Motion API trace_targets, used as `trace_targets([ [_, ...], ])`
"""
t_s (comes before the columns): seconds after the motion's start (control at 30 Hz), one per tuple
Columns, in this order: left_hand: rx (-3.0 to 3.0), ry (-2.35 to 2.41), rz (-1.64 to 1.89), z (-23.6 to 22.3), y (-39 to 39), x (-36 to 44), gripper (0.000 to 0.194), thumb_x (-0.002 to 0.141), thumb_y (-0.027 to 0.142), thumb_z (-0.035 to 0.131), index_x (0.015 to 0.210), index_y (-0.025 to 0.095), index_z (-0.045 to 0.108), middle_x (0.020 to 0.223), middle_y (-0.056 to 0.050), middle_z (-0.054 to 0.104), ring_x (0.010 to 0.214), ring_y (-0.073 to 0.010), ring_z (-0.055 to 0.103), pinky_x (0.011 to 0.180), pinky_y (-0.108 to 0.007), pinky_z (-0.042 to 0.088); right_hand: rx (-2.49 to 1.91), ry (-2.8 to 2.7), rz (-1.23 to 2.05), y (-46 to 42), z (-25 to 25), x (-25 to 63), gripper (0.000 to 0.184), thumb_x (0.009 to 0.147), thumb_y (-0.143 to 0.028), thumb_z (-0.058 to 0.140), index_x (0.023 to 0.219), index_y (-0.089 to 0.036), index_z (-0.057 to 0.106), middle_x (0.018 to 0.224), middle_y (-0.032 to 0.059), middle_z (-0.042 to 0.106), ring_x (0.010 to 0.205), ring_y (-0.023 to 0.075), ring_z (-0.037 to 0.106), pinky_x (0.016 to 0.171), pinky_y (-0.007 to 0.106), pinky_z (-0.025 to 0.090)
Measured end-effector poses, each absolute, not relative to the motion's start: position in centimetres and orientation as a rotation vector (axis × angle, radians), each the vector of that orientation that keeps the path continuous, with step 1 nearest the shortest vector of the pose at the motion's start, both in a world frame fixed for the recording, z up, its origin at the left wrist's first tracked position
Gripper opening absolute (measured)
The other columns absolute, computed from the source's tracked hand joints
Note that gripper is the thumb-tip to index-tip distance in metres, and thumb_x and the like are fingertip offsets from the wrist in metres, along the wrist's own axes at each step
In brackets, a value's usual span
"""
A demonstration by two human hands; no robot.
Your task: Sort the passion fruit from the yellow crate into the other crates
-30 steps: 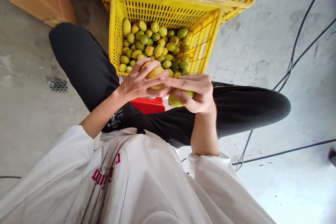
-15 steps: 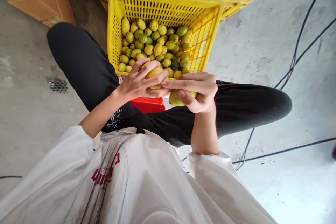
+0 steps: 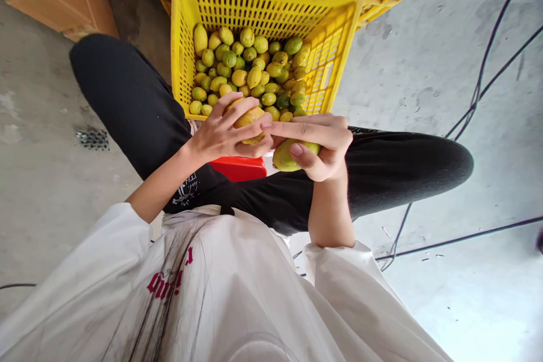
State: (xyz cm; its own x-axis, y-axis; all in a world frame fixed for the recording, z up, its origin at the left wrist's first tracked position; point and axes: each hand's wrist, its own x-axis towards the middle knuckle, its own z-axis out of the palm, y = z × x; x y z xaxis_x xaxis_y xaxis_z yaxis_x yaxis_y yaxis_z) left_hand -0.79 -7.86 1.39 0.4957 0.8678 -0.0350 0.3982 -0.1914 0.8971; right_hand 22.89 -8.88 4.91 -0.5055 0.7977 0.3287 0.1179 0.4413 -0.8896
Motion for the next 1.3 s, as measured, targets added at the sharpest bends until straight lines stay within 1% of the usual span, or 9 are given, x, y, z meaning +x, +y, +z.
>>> trace_targets([
  [0.13,1.689,1.236,0.791,0.2,-8.1,-1.0,0.027,0.091,0.059,0.074,0.107,0.038,0.070,0.114,0.004,0.075,0.140,-0.0315,0.068,0.125,-0.067,0.046,-0.794,-1.946,1.092,-8.8,4.8,23.1,0.033,0.108,-0.055,0.058,0.123,-0.040,0.082,0.083,0.0029,0.080,0.056,0.0220,0.066,0.057,0.038,0.063],
  [0.37,1.956,0.988,0.576,1.5,-7.5,-1.2,0.024,0.094,0.060,0.073,0.095,0.036,0.070,0.118,0.005,0.080,0.140,-0.0304,0.069,0.134,-0.069,0.031,-0.844,-1.937,1.068,-8.6,4.4,23.7,0.034,0.106,-0.059,0.060,0.120,-0.039,0.085,0.084,0.0027,0.081,0.060,0.0230,0.070,0.059,0.038,0.063],
  [0.63,1.835,1.104,0.595,1.5,-7.7,-1.3,0.036,0.091,0.070,0.072,0.097,0.035,0.067,0.109,0.004,0.078,0.139,-0.0299,0.070,0.130,-0.066,0.041,-0.779,-1.893,1.143,-8.9,4.7,22.8,0.040,0.107,-0.059,0.060,0.135,-0.040,0.081,0.086,0.0014,0.081,0.063,0.0237,0.072,0.061,0.039,0.068],
  [0.83,1.871,1.045,0.609,0.8,-7.5,-1.0,0.028,0.091,0.064,0.073,0.092,0.036,0.068,0.112,0.005,0.080,0.138,-0.0300,0.070,0.133,-0.067,0.035,-0.748,-1.854,1.125,-8.7,5.8,21.9,0.035,0.110,-0.048,0.055,0.125,-0.039,0.086,0.083,0.0002,0.082,0.060,0.0202,0.073,0.060,0.035,0.065],
  [0.93,1.921,0.982,0.601,0.9,-7.3,-1.1,0.024,0.090,0.056,0.077,0.088,0.034,0.067,0.117,0.003,0.081,0.140,-0.0316,0.068,0.135,-0.067,0.031,-0.836,-1.659,1.218,-8.5,4.2,21.4,0.034,0.109,-0.050,0.058,0.124,-0.036,0.086,0.078,-0.0001,0.080,0.063,0.0213,0.075,0.066,0.036,0.066],
  [1.07,1.845,1.153,0.793,0.9,-7.5,-1.2,0.025,0.091,0.057,0.077,0.100,0.035,0.068,0.119,0.000,0.079,0.138,-0.0324,0.069,0.129,-0.064,0.042,-0.984,-1.250,1.279,-6.3,-1.3,22.2,0.043,0.112,-0.059,0.047,0.123,-0.034,0.079,0.085,0.0026,0.078,0.074,0.0242,0.076,0.059,0.035,0.062],
  [1.1,1.883,1.156,0.871,0.8,-7.6,-1.2,0.028,0.091,0.057,0.078,0.106,0.035,0.068,0.122,-0.002,0.078,0.136,-0.0326,0.070,0.126,-0.062,0.045,-0.932,-1.163,1.349,-5.4,-2.8,22.6,0.043,0.110,-0.061,0.047,0.117,-0.032,0.078,0.089,0.0034,0.078,0.076,0.0236,0.076,0.055,0.032,0.060],
  [1.2,1.960,1.156,1.074,0.4,-7.8,-1.3,0.055,0.086,0.058,0.082,0.131,0.034,0.060,0.137,-0.010,0.073,0.134,-0.0331,0.069,0.122,-0.057,0.049,-0.848,-1.053,1.653,-3.2,-5.9,23.6,0.046,0.099,-0.069,0.058,0.109,-0.028,0.074,0.106,0.0077,0.084,0.085,0.0221,0.076,0.063,0.032,0.062],
  [1.3,1.757,1.328,1.111,0.2,-7.7,-1.6,0.077,0.081,0.077,0.080,0.139,0.035,0.054,0.146,-0.011,0.066,0.143,-0.0341,0.062,0.127,-0.054,0.045,-0.817,-1.180,1.725,-2.7,-6.4,23.4,0.053,0.101,-0.074,0.053,0.101,-0.025,0.073,0.107,0.0072,0.084,0.103,0.0214,0.076,0.081,0.033,0.063],
])
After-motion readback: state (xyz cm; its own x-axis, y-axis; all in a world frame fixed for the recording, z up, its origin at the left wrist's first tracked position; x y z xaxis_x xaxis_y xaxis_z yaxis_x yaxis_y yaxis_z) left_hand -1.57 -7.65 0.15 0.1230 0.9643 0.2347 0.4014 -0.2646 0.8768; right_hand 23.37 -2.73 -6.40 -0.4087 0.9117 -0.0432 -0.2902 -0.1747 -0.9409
